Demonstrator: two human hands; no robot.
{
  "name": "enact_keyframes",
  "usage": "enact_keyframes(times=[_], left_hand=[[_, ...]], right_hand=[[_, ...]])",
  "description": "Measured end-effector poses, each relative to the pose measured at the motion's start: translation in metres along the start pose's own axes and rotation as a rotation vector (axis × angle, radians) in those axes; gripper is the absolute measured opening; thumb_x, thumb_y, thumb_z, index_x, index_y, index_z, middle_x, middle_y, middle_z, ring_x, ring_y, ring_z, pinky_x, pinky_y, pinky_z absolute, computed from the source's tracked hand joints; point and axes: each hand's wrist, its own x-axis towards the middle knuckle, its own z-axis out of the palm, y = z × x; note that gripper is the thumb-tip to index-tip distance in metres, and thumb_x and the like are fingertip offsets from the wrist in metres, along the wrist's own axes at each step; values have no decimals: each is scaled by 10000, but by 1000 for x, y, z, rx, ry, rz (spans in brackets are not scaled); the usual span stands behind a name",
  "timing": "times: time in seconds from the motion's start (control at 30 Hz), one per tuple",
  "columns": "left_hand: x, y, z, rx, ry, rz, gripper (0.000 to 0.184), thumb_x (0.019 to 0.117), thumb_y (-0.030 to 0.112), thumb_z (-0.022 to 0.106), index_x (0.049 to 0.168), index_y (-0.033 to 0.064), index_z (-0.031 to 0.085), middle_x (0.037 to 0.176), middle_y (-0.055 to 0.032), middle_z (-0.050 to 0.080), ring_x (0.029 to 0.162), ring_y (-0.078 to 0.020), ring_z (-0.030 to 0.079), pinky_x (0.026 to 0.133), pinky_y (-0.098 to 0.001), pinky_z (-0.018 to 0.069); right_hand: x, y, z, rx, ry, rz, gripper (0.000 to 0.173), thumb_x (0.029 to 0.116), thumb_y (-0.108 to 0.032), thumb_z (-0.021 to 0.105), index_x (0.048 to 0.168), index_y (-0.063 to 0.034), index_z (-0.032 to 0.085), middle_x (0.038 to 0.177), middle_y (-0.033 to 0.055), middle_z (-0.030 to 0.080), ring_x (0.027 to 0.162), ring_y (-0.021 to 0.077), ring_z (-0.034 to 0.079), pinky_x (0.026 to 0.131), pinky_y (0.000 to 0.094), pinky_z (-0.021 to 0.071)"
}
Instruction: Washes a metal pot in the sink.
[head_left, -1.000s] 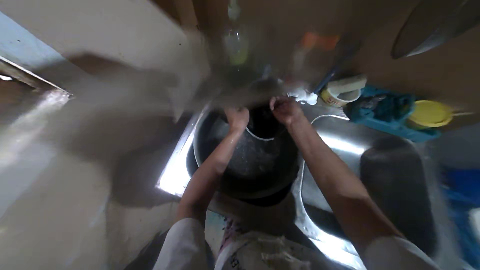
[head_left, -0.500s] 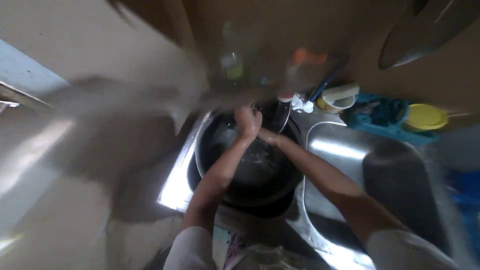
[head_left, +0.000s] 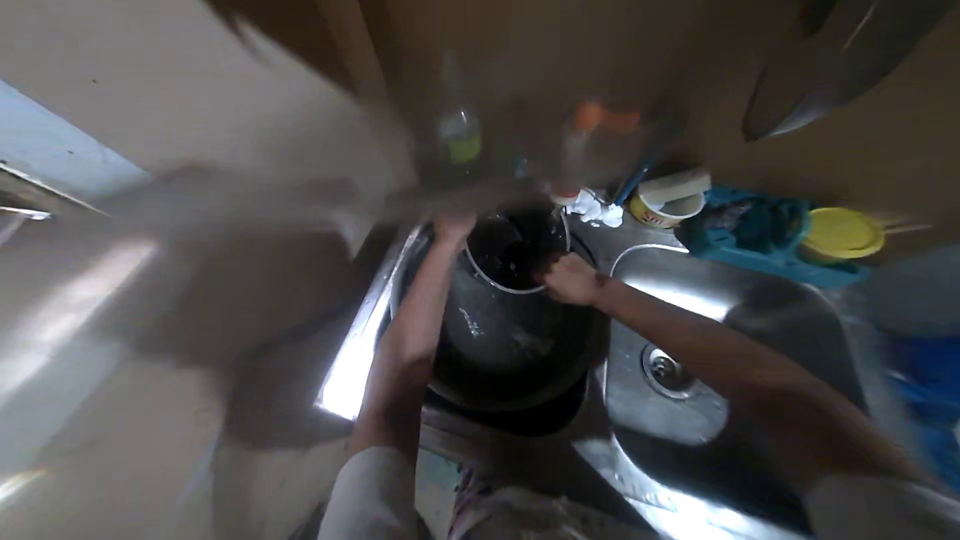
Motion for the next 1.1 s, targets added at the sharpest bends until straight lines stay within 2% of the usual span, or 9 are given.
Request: enact_keyframes(times=[0.2,0.3,0.43,0.5,0.6,0.73,0.83,0.97,1.1], left_hand=[[-17,2,4,90,229,65,845,820,26,796,1522,-70,336,1470,-274,503,1372,-369,502,1141,-477,419],[-62,-16,27,-136,318,80,952,846,-97,666,1613,-11,108,1611,-257,305,1427,-330,421,1137,-413,413],[-76,-28,45,-242,306,291,487,890,-162,499,1367,-89,565,1367,-244,609,1205,-265,636,992,-378,529],[-58,-27,38,-231,247,404,419,816,-195,504,1195,-122,668,1231,-242,692,1179,-244,670,1013,-355,532],[-49,-26,29,-227,179,386,444,819,-191,516,1228,-98,662,1201,-211,705,1105,-187,685,966,-316,545],[-53,-25,32,-321,165,397,427,789,-211,527,1197,-130,628,1210,-218,685,1109,-164,668,968,-294,547],[-57,-29,36,-419,174,333,467,759,-225,525,1207,-132,619,1235,-206,658,1101,-159,648,930,-292,556],[-60,-22,44,-555,134,273,501,738,-225,507,1213,-97,600,1209,-138,682,1014,-115,661,827,-276,567],[-56,-29,33,-464,144,279,500,738,-239,501,1199,-99,633,1260,-165,663,1061,-130,650,855,-281,561]], right_hand=[[-6,-34,-11,28,-163,128,310,1073,-118,461,1235,62,654,1185,302,665,1161,488,615,980,632,446],[-5,-48,-11,126,-109,155,357,1092,-182,451,1234,78,649,1198,307,662,1180,485,609,1005,628,431],[3,-71,-10,418,69,119,401,1084,-235,472,1128,106,679,1066,301,690,1087,454,650,979,596,455],[-3,-70,-9,867,66,93,410,1114,-219,399,1245,93,631,1210,256,644,1166,311,595,1049,459,431],[9,-55,1,1174,-31,60,492,1133,-194,201,1434,52,503,1428,200,530,1287,173,514,1110,295,385],[62,-6,30,573,-26,311,384,1060,-172,545,1358,68,578,1364,312,573,1284,467,543,1079,622,411],[73,6,4,340,232,421,532,1018,-49,554,1486,114,358,1518,351,393,1380,517,448,1092,622,417],[89,-37,22,655,733,187,568,903,-19,694,1402,143,475,1476,382,406,1366,477,462,1144,498,408],[53,-45,31,717,84,53,361,995,-59,604,1325,83,573,1278,291,618,1217,398,591,1068,539,437]])
